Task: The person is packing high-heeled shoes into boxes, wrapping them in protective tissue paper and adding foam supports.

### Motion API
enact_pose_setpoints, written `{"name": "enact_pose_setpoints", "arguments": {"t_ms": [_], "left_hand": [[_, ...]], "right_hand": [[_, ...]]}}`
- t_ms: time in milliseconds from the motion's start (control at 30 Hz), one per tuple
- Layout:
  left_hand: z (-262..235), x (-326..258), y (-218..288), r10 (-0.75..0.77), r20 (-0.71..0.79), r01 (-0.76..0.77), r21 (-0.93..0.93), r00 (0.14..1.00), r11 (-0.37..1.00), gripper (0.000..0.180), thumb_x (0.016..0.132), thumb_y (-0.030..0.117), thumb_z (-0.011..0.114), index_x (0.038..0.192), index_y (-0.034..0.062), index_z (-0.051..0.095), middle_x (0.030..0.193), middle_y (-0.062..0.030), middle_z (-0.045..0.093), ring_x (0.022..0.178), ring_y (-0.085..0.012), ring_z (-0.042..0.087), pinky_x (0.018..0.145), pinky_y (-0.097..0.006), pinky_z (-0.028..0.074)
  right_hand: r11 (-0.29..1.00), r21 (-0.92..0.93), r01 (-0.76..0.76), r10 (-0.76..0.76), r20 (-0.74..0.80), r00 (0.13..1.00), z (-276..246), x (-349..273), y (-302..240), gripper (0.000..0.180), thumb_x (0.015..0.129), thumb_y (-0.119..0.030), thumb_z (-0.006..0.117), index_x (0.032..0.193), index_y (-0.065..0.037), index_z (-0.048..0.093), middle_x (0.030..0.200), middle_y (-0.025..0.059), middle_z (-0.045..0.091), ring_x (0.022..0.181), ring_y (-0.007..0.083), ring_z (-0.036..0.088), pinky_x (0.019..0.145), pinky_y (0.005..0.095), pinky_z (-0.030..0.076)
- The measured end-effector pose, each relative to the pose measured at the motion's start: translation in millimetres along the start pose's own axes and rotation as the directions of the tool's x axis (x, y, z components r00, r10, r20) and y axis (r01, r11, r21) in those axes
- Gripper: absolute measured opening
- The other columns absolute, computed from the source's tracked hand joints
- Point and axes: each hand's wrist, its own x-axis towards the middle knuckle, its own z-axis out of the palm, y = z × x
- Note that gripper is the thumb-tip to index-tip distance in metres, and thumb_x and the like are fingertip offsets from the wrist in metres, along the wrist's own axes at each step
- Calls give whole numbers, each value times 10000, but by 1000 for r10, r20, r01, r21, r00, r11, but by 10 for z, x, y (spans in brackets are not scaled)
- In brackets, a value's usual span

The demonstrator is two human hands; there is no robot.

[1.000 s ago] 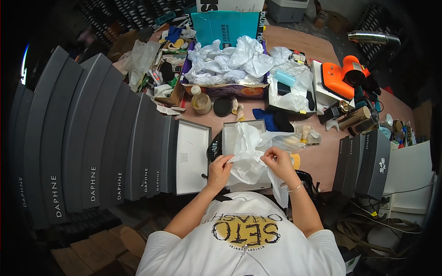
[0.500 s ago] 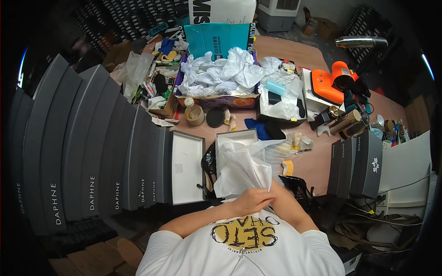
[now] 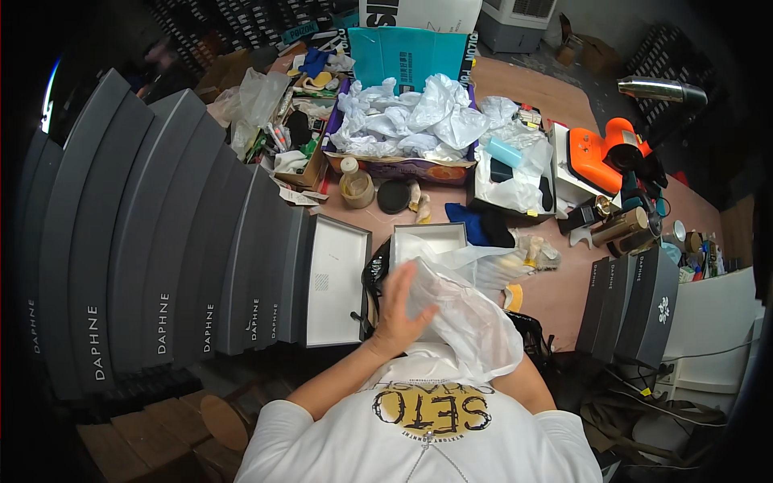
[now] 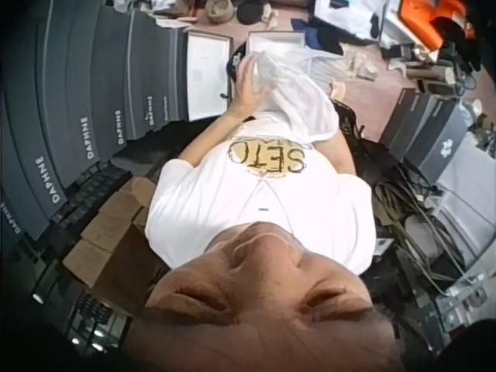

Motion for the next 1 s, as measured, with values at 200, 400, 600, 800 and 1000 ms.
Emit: {"name": "enact_pose_setpoints", "arguments": {"t_ms": [200, 400, 600, 800, 1000], "left_hand": [[241, -313, -908, -511, 396, 645, -503, 763, 575, 375, 948, 207, 581, 1217, -51, 548, 1025, -76, 641, 896, -118, 582, 836, -253, 457], [416, -275, -852, -616, 122, 585, -494, 778, 643, 267, 968, 194, 552, 1040, -53, 626, 814, -8, 625, 747, -55, 529, 694, -215, 440], [-303, 409, -1228, -692, -318, 234, -781, 648, 579, 189, 993, 171, 495, 966, 1, 574, 883, -19, 602, 803, -82, 535, 755, -238, 450], [181, 218, -524, -62, 64, 73, -179, 996, 981, 136, 874, 85, 587, 979, 7, 627, 890, -168, 617, 834, -342, 608, 766, -378, 487], [684, -746, -267, -162, 191, 202, -213, 968, 956, 78, 777, 48, 607, 850, 30, 631, 857, -146, 621, 756, -351, 608, 706, -419, 502]], "right_hand": [[998, 67, -20, 20, 3, 1000, 25, -118, 19, 306, 826, -95, 632, 1122, -20, 621, 1033, 155, 647, 978, 282, 617, 869, 359, 484], [998, 52, -34, 35, -17, 999, 17, -144, 29, 309, 826, -96, 632, 1125, -20, 620, 1033, 147, 647, 981, 274, 614, 874, 352, 481], [888, -339, -310, 332, 8, 943, -790, -74, 371, 274, 854, -92, 595, 1103, 21, 616, 929, 55, 651, 770, 115, 596, 738, 278, 496], [962, 126, 244, -136, -551, 823, -1000, 209, -239, 201, 967, -171, 559, 1101, -22, 573, 977, 18, 617, 834, 89, 581, 715, 218, 465], [491, -737, 464, -536, 164, 828, -124, 1026, 224, 326, 814, 37, 628, 1131, -17, 579, 1077, 127, 564, 920, 256, 587, 862, 298, 454]]}}
